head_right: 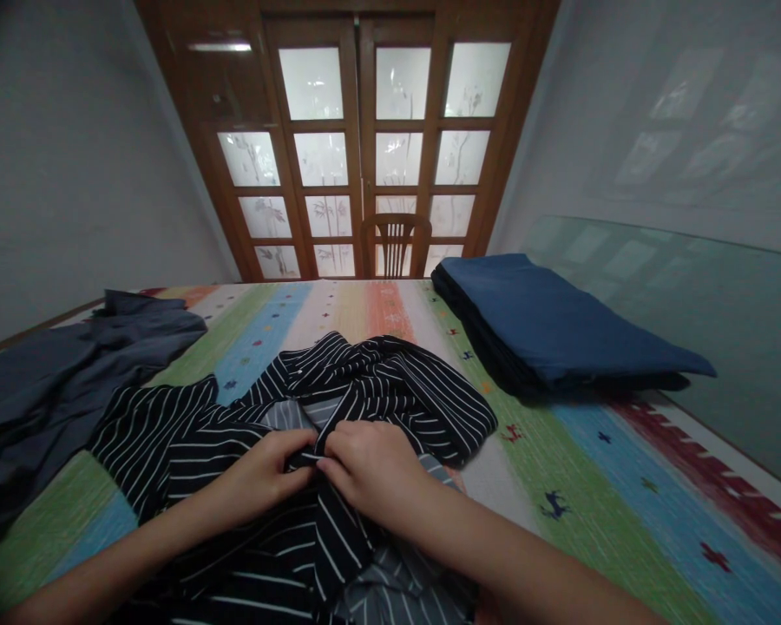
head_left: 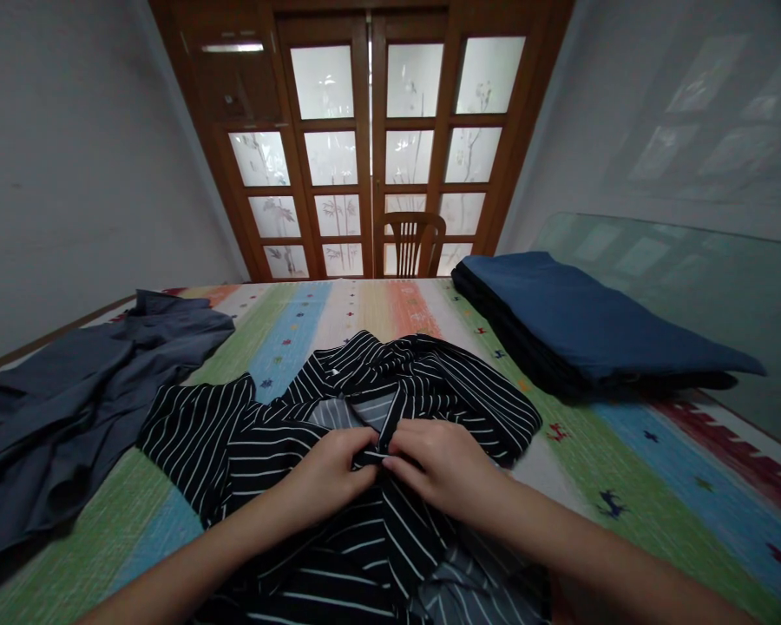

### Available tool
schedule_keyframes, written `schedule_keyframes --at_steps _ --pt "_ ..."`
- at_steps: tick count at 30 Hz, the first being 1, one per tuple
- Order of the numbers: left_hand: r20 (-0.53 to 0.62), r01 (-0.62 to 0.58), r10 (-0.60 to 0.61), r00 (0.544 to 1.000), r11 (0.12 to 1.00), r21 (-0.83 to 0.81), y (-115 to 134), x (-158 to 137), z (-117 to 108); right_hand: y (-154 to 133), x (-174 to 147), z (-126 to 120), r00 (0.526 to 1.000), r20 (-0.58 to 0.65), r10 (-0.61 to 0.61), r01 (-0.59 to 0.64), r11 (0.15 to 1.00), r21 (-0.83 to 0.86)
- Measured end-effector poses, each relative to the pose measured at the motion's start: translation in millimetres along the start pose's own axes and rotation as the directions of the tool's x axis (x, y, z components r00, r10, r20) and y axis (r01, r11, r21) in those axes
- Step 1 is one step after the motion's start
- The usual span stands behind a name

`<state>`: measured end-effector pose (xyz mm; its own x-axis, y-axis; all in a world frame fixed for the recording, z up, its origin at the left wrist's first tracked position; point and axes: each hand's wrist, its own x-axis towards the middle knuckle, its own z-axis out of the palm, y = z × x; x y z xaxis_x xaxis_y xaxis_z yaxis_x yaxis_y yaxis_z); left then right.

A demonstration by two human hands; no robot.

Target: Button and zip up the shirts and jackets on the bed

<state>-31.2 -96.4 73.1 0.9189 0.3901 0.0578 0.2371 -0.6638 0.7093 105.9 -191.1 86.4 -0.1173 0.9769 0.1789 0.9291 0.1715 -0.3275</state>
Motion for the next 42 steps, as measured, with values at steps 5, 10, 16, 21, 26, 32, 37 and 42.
schedule_keyframes --at_steps 5,10,16,21,26,32,37,42 --pt "0.016 -0.064 0.063 0.998 0.998 0.018 3 0 -6 8 1 -3 1.000 0.006 -0.029 0.028 0.992 0.123" --pt "0.038 -0.052 0.049 0.998 0.996 0.068 1 0 -7 8 2 -11 1.000 -0.026 0.016 -0.010 0.980 0.201" --pt "0.026 -0.014 0.010 1.000 0.987 0.159 8 -4 -8 7 2 -16 0.998 -0.057 0.039 -0.022 0.961 0.274" --pt "0.033 0.027 -0.029 0.999 0.997 0.079 12 -5 -8 8 2 -8 0.998 -0.048 0.033 -0.018 0.958 0.288" --pt "0.060 0.043 -0.038 0.997 0.995 -0.090 9 -4 -6 4 2 0 0.998 -0.056 0.042 -0.029 0.978 0.206" --pt "0.099 0.102 -0.077 0.992 0.954 -0.282 11 -5 -7 -2 -1 9 0.989 -0.145 0.005 -0.017 0.997 -0.080" --pt "0.113 0.094 -0.054 0.992 0.920 -0.379 17 -7 -9 0 -1 13 0.950 -0.281 -0.136 0.071 0.971 -0.230" --pt "0.109 0.108 -0.072 0.991 0.923 -0.368 16 -7 -6 1 -1 17 0.896 -0.349 -0.276 0.169 0.937 -0.306"
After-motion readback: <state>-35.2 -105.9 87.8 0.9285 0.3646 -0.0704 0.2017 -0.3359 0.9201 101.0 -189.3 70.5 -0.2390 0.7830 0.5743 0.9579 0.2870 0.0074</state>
